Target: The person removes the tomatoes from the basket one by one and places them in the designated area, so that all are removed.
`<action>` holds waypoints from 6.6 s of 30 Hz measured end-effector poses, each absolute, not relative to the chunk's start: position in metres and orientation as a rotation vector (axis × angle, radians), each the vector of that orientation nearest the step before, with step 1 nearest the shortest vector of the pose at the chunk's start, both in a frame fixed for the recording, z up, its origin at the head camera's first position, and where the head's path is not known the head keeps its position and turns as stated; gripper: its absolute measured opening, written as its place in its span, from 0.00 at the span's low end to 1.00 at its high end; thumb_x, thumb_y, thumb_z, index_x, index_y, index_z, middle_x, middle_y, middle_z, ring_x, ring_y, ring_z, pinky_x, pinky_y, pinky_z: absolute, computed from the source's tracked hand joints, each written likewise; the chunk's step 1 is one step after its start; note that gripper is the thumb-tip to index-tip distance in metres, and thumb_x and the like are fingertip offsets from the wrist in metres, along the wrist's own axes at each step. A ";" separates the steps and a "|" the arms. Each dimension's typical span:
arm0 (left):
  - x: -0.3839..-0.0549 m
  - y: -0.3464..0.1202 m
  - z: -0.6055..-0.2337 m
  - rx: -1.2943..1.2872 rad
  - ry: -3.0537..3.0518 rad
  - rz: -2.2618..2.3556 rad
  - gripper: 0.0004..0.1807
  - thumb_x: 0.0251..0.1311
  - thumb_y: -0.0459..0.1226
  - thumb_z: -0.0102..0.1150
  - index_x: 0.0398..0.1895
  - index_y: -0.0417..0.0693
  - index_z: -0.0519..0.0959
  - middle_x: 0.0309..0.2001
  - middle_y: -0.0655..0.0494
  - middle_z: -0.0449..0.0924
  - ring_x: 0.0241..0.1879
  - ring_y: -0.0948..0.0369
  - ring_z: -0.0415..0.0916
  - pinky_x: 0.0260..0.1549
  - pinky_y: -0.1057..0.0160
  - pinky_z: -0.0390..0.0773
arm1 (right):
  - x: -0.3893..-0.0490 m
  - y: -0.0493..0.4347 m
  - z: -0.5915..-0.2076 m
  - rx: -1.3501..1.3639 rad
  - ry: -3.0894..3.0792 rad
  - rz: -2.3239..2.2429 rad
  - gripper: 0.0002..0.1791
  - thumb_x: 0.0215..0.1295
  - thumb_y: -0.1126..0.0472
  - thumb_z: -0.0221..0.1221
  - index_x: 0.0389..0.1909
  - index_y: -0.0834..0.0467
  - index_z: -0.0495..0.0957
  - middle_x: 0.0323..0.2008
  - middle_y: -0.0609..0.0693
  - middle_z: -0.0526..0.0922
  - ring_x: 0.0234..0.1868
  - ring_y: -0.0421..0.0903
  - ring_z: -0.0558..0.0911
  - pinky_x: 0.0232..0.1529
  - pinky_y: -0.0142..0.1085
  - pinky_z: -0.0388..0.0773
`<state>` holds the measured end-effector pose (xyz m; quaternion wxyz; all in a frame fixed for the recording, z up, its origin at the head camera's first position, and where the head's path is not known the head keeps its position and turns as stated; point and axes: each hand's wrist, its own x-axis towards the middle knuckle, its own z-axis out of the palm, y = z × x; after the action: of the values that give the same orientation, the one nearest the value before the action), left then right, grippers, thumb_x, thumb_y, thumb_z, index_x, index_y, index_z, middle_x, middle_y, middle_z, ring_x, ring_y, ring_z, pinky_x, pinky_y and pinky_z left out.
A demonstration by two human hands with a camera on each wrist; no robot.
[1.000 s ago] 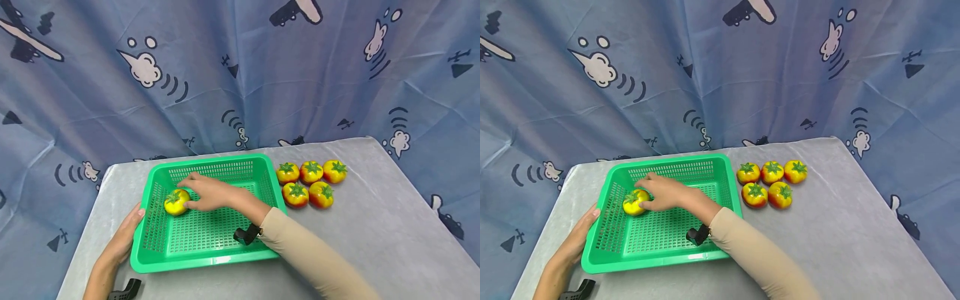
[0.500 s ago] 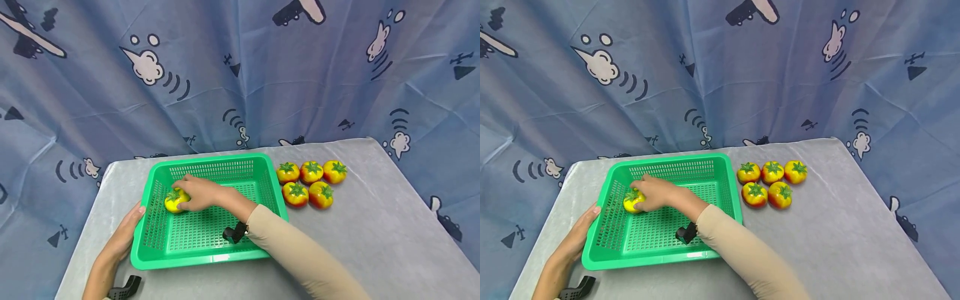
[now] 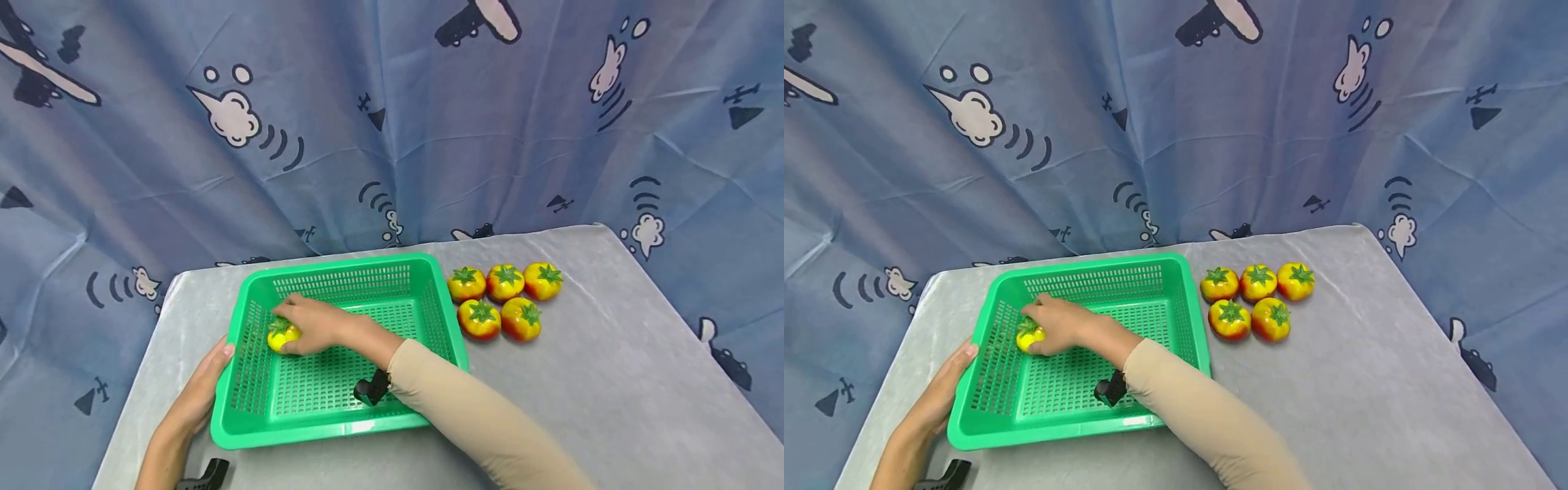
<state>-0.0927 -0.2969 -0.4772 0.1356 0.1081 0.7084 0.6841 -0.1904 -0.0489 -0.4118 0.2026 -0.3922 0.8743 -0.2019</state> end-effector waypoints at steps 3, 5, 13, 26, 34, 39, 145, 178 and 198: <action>-0.091 -0.297 -0.478 0.303 2.048 1.987 0.36 0.88 0.44 0.25 0.82 0.24 0.34 0.55 0.70 0.85 0.51 0.63 0.88 0.49 0.62 0.90 | -0.189 -0.049 -0.412 -1.108 2.451 -0.537 0.37 0.75 0.50 0.65 0.80 0.54 0.66 0.76 0.55 0.68 0.71 0.49 0.76 0.63 0.32 0.79; -0.090 -0.297 -0.478 0.290 2.056 1.982 0.37 0.88 0.45 0.26 0.82 0.25 0.34 0.55 0.71 0.85 0.51 0.63 0.88 0.48 0.62 0.90 | -0.189 -0.050 -0.412 -1.110 2.464 -0.510 0.37 0.74 0.50 0.66 0.79 0.53 0.67 0.76 0.54 0.69 0.70 0.48 0.77 0.63 0.32 0.79; -0.089 -0.297 -0.477 0.272 2.079 1.966 0.37 0.88 0.45 0.26 0.82 0.25 0.35 0.55 0.72 0.84 0.51 0.64 0.87 0.49 0.64 0.90 | -0.189 -0.052 -0.415 -1.111 2.522 -0.449 0.36 0.73 0.50 0.68 0.78 0.51 0.68 0.75 0.53 0.71 0.69 0.47 0.77 0.65 0.34 0.80; -0.091 -0.295 -0.476 0.259 2.139 1.934 0.36 0.88 0.45 0.27 0.84 0.28 0.37 0.56 0.73 0.82 0.52 0.65 0.87 0.48 0.64 0.90 | -0.189 -0.052 -0.415 -1.135 2.572 -0.427 0.36 0.71 0.49 0.69 0.76 0.55 0.71 0.73 0.51 0.75 0.67 0.46 0.79 0.62 0.33 0.81; -0.091 -0.296 -0.476 0.266 2.126 1.945 0.36 0.88 0.45 0.26 0.83 0.26 0.37 0.55 0.73 0.83 0.51 0.65 0.87 0.48 0.64 0.90 | -0.191 -0.052 -0.416 -1.131 2.563 -0.447 0.35 0.71 0.48 0.69 0.77 0.48 0.71 0.70 0.50 0.77 0.65 0.46 0.80 0.62 0.36 0.81; -0.091 -0.295 -0.476 0.282 2.101 1.956 0.36 0.88 0.45 0.26 0.82 0.24 0.37 0.54 0.71 0.84 0.50 0.64 0.88 0.48 0.63 0.90 | -0.193 -0.050 -0.418 -1.147 2.551 -0.441 0.32 0.72 0.47 0.68 0.74 0.48 0.74 0.66 0.52 0.78 0.58 0.45 0.81 0.57 0.34 0.81; -0.090 -0.293 -0.477 0.173 2.169 1.921 0.37 0.87 0.47 0.27 0.84 0.29 0.38 0.61 0.45 0.79 0.51 0.63 0.87 0.48 0.62 0.90 | -0.145 0.078 -0.357 -1.084 2.666 -0.703 0.33 0.69 0.51 0.71 0.74 0.48 0.74 0.66 0.53 0.76 0.56 0.47 0.81 0.57 0.42 0.84; -0.090 -0.290 -0.477 0.160 2.183 1.906 0.36 0.88 0.47 0.25 0.85 0.31 0.38 0.66 0.23 0.70 0.50 0.62 0.88 0.48 0.59 0.91 | -0.119 0.159 -0.363 -0.910 2.853 -0.953 0.36 0.68 0.48 0.71 0.75 0.46 0.73 0.66 0.48 0.76 0.63 0.49 0.81 0.64 0.52 0.83; -0.089 -0.293 -0.477 0.241 2.130 1.942 0.37 0.88 0.46 0.25 0.83 0.28 0.35 0.54 0.73 0.83 0.50 0.64 0.87 0.47 0.62 0.91 | -0.103 0.197 -0.380 -0.765 2.989 -1.112 0.35 0.66 0.51 0.74 0.72 0.44 0.74 0.67 0.49 0.77 0.66 0.51 0.79 0.65 0.58 0.81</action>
<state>-0.0887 -0.2931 -0.4771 0.1243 0.0827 0.7307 0.6662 -0.1029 0.1974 -0.3803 -0.0689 -0.2328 0.9092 -0.3383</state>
